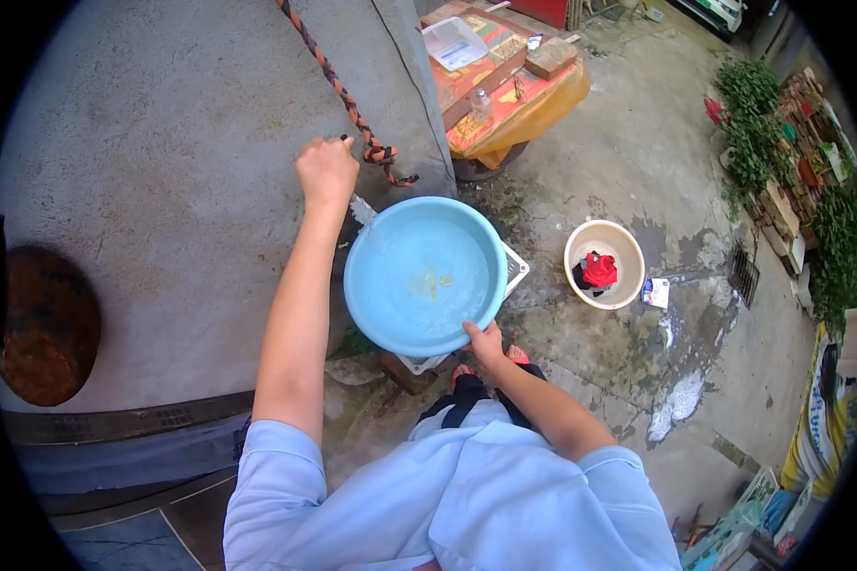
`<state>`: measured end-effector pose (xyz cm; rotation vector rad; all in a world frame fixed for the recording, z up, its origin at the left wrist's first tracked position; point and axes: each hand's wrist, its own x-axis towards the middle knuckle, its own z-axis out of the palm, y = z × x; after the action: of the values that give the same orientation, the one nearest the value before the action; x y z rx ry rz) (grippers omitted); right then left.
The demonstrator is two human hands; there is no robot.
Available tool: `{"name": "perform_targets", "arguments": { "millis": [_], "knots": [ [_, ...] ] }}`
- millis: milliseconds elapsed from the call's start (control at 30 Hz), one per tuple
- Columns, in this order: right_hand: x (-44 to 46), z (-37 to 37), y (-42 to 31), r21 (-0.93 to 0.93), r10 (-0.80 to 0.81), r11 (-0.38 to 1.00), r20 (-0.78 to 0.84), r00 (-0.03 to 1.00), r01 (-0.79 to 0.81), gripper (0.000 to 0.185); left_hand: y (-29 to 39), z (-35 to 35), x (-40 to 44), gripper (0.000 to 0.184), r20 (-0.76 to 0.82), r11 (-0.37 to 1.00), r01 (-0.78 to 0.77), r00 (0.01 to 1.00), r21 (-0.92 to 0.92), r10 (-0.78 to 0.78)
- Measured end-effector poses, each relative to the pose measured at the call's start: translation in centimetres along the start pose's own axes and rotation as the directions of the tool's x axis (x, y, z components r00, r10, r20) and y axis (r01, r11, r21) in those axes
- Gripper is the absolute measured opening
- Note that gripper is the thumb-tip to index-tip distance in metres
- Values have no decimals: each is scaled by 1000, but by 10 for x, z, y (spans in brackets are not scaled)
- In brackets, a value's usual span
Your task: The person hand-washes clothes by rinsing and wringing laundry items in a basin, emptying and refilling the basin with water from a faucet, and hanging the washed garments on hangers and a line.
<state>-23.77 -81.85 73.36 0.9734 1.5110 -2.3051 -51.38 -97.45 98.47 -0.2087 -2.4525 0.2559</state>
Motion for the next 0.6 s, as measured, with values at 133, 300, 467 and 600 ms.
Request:
{"name": "perform_targets", "arguments": {
  "millis": [133,300,467,600],
  "knots": [
    [-2,2,-3,25,-18,1000,-26,1000,19,38,1,-2,0,27,-7,1000,3,1000,6,-3],
    [-3,3,-2,17,-30,999,-27,999,30,37,1,-1,0,27,-11,1000,4,1000,0,-4],
    [-3,3,2,14,-47,999,-41,998,47,37,0,-1,0,28,-10,1000,5,1000,-26,-5],
    [-1,4,4,-16,-33,999,-47,998,32,38,0,5,1,30,51,999,5,999,-52,-2]
  ]
}}
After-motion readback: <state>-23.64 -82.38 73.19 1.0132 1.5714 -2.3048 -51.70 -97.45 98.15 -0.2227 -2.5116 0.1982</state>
